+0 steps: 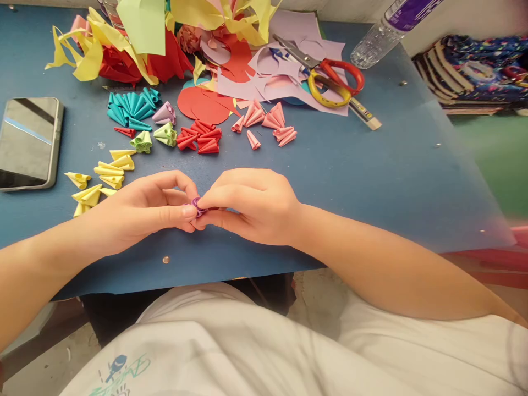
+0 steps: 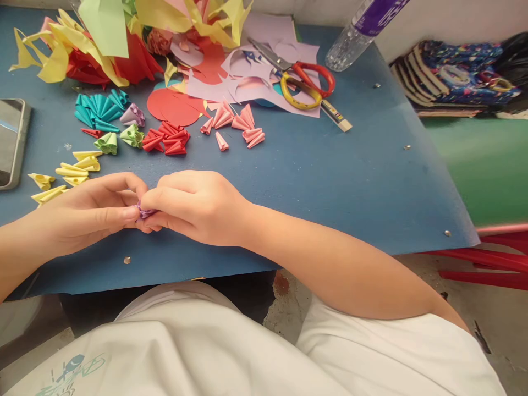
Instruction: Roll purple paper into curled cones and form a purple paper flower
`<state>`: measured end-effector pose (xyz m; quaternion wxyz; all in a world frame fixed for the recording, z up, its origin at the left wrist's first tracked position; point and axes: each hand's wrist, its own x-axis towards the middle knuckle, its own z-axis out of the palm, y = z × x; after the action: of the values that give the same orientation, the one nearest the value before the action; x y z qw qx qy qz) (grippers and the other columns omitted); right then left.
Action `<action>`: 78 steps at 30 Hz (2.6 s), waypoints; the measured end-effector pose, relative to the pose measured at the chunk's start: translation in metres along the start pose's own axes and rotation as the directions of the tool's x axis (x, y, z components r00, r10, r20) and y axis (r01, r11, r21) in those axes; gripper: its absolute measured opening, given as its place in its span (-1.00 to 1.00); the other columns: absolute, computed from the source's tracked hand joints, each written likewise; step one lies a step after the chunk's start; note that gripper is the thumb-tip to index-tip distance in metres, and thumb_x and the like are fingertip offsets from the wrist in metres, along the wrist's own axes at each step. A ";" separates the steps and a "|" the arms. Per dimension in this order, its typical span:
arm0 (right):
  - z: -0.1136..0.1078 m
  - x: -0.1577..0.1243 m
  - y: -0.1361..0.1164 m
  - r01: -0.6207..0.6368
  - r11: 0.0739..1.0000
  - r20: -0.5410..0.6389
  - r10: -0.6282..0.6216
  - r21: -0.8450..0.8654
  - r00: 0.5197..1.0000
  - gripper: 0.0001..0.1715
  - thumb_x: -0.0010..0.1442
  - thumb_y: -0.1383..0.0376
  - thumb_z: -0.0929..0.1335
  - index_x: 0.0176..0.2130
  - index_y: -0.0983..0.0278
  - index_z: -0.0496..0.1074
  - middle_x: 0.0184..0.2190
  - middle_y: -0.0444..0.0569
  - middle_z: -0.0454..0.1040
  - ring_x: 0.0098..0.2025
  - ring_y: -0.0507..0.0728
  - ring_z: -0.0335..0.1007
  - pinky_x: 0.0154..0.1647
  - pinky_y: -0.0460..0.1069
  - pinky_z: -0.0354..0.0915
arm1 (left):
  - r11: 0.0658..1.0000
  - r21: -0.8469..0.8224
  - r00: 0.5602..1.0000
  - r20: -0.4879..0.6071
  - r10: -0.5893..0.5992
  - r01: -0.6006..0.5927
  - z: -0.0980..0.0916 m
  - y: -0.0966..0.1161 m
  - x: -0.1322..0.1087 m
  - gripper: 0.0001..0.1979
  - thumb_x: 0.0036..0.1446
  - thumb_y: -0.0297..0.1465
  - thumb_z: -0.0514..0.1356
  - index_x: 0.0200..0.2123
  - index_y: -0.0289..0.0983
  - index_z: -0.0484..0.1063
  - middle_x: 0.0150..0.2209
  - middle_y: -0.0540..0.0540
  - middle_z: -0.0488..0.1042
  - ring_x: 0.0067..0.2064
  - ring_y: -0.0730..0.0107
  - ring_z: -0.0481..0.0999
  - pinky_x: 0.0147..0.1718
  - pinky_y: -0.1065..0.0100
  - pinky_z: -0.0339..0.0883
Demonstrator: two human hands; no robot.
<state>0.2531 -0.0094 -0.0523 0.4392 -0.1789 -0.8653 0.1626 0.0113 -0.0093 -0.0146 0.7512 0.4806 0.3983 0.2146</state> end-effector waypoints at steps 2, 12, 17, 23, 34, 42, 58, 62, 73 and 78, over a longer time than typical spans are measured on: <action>-0.001 0.001 -0.001 0.023 0.999 0.014 -0.023 -0.032 1.000 -0.92 0.53 0.30 0.37 -0.08 0.24 0.50 -0.28 -0.17 0.67 -0.25 -0.04 0.62 -0.14 -0.12 0.53 | 1.000 0.023 1.000 0.014 0.003 -0.004 0.000 0.001 0.000 -0.83 0.24 -0.25 0.51 -0.25 -0.18 0.64 -0.33 -0.10 0.69 -0.24 0.26 0.69 -0.22 0.36 0.58; 0.001 -0.001 -0.003 0.051 0.993 0.040 -0.047 -0.106 0.998 -0.95 0.54 0.32 0.34 -0.07 0.23 0.42 -0.29 -0.14 0.61 -0.25 -0.02 0.56 -0.16 -0.11 0.46 | 1.000 0.024 0.998 -0.061 -0.004 0.005 0.010 0.003 -0.004 -0.82 0.19 -0.28 0.52 -0.30 -0.18 0.62 -0.33 -0.08 0.67 -0.26 0.31 0.62 -0.25 0.41 0.51; 0.001 -0.002 -0.005 0.076 0.986 0.082 -0.064 -0.147 0.995 -0.91 0.53 0.37 0.30 -0.05 0.24 0.42 -0.26 -0.12 0.61 -0.23 0.01 0.55 -0.19 -0.09 0.46 | 0.999 0.048 0.998 -0.058 0.009 -0.006 0.012 0.004 -0.006 -0.82 0.19 -0.30 0.51 -0.33 -0.18 0.59 -0.32 -0.08 0.65 -0.26 0.31 0.60 -0.24 0.40 0.50; 0.003 -0.002 -0.004 0.086 0.979 -0.010 -0.089 -0.186 0.996 -0.89 0.53 0.35 0.32 -0.04 0.28 0.47 -0.28 -0.11 0.59 -0.26 0.00 0.54 -0.19 -0.10 0.49 | 0.999 -0.048 1.000 0.011 -0.026 0.026 0.003 0.001 -0.001 -0.82 0.19 -0.35 0.52 -0.31 -0.21 0.58 -0.32 -0.07 0.65 -0.24 0.33 0.64 -0.21 0.44 0.56; 0.005 -0.001 -0.009 0.007 1.000 -0.066 -0.009 -0.028 0.998 -0.93 0.49 0.39 0.40 -0.03 0.32 0.50 -0.25 -0.14 0.61 -0.22 -0.07 0.57 -0.07 -0.17 0.53 | 0.989 -0.133 0.994 0.098 -0.045 0.058 -0.007 -0.002 0.002 -0.82 0.26 -0.33 0.52 -0.25 -0.23 0.61 -0.30 -0.05 0.67 -0.22 0.40 0.68 -0.17 0.47 0.59; 0.005 -0.001 -0.010 -0.052 0.998 -0.087 0.050 -0.023 0.995 -0.92 0.44 0.35 0.47 -0.09 0.29 0.49 -0.29 -0.16 0.63 -0.27 -0.07 0.57 -0.14 -0.19 0.55 | 0.994 -0.087 0.993 0.105 -0.051 0.060 -0.010 -0.003 0.002 -0.81 0.24 -0.31 0.53 -0.27 -0.22 0.61 -0.32 -0.06 0.67 -0.24 0.37 0.65 -0.23 0.46 0.54; 0.004 0.000 -0.006 -0.073 0.988 -0.042 0.080 0.136 0.996 -0.87 0.43 0.44 0.45 -0.16 0.28 0.43 -0.26 -0.15 0.62 -0.20 -0.06 0.57 -0.08 -0.14 0.55 | 0.995 -0.069 0.994 0.087 -0.063 0.069 -0.007 -0.003 0.003 -0.80 0.21 -0.33 0.52 -0.30 -0.22 0.58 -0.34 -0.06 0.64 -0.27 0.36 0.58 -0.27 0.44 0.50; 0.005 -0.001 -0.005 -0.111 0.983 -0.025 0.116 0.146 0.993 -0.90 0.44 0.44 0.44 -0.14 0.29 0.44 -0.25 -0.15 0.61 -0.20 -0.06 0.55 -0.09 -0.12 0.53 | 0.995 -0.057 0.995 0.058 -0.080 0.083 -0.007 -0.003 0.003 -0.77 0.18 -0.29 0.54 -0.31 -0.21 0.56 -0.35 -0.04 0.64 -0.26 0.36 0.57 -0.26 0.46 0.50; 0.008 0.000 -0.007 -0.050 0.999 -0.024 0.050 -0.018 0.998 -0.79 0.44 0.52 0.28 -0.17 0.30 0.46 -0.20 -0.04 0.54 -0.17 0.00 0.48 -0.10 -0.09 0.49 | 0.987 -0.137 0.994 -0.056 -0.092 0.084 0.001 -0.005 0.004 -0.80 0.18 -0.31 0.52 -0.15 -0.16 0.66 -0.35 -0.02 0.61 -0.28 0.38 0.63 -0.20 0.46 0.60; 0.009 -0.002 -0.006 -0.064 0.992 -0.039 0.060 -0.109 0.997 -0.91 0.49 0.35 0.37 -0.12 0.30 0.49 -0.19 0.00 0.56 -0.15 0.05 0.49 -0.07 -0.04 0.51 | 0.987 -0.144 0.990 -0.112 -0.088 0.071 0.002 -0.005 0.005 -0.82 0.16 -0.31 0.51 -0.19 -0.19 0.67 -0.33 -0.05 0.63 -0.27 0.32 0.65 -0.21 0.42 0.61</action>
<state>0.2456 -0.0164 -0.0561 0.4386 -0.2328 -0.8590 0.1249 0.0155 -0.0098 -0.0208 0.7662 0.3969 0.4447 0.2400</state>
